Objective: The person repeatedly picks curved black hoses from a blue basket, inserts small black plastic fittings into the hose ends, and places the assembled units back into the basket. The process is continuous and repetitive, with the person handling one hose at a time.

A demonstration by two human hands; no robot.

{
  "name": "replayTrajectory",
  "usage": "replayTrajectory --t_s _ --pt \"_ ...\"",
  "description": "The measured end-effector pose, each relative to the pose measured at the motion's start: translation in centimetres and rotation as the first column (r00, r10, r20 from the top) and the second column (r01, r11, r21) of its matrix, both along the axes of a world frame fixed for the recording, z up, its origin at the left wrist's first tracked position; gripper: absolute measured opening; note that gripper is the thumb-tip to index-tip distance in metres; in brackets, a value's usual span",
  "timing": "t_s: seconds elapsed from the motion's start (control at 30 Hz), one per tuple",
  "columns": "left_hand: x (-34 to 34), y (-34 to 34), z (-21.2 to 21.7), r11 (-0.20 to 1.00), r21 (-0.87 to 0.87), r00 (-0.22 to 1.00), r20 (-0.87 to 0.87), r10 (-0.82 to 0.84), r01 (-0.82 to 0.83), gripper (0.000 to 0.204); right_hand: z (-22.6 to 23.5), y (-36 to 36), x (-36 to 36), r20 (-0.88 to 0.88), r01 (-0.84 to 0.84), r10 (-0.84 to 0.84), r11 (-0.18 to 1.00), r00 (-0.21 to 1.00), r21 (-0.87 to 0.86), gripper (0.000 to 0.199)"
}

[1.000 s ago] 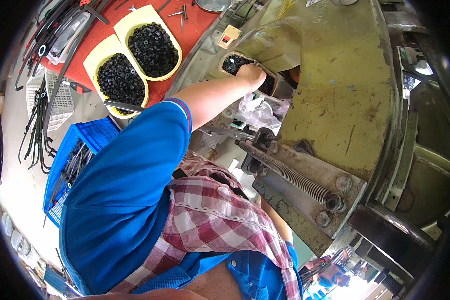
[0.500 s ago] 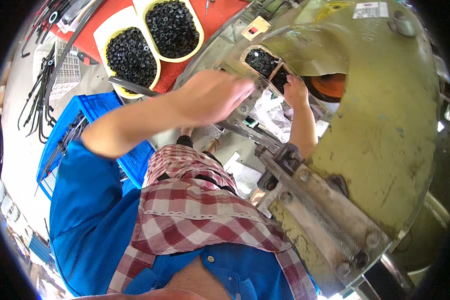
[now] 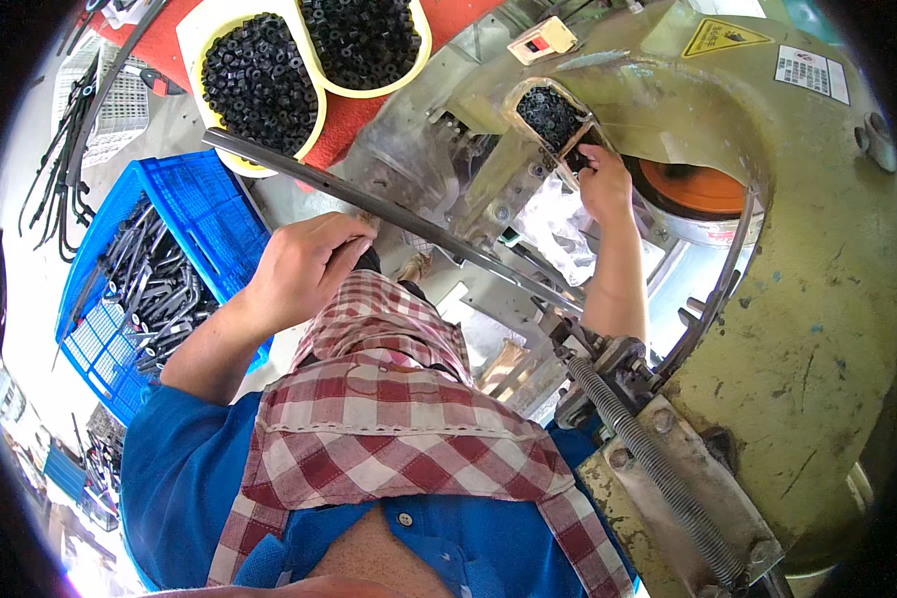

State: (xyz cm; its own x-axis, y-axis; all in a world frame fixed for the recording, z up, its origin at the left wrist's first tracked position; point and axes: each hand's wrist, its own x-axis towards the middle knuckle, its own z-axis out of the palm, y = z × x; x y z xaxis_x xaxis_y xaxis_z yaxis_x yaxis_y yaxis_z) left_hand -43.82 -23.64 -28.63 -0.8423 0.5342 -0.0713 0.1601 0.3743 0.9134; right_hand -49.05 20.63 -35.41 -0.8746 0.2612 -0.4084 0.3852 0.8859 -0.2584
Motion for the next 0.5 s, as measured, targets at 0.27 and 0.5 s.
replayTrajectory --t_s 0.27,0.5 --pt "0.8 1.0 -0.7 0.999 0.017 0.999 0.012 -0.045 0.045 0.011 -0.3 0.0 0.7 -0.117 -0.061 0.067 0.997 0.991 0.056 0.044" --pt "2.2 1.3 -1.1 0.999 -0.006 0.999 0.009 -0.047 0.047 0.011 1.9 -6.3 -3.5 -0.276 -0.192 0.189 0.981 0.942 0.015 0.044"
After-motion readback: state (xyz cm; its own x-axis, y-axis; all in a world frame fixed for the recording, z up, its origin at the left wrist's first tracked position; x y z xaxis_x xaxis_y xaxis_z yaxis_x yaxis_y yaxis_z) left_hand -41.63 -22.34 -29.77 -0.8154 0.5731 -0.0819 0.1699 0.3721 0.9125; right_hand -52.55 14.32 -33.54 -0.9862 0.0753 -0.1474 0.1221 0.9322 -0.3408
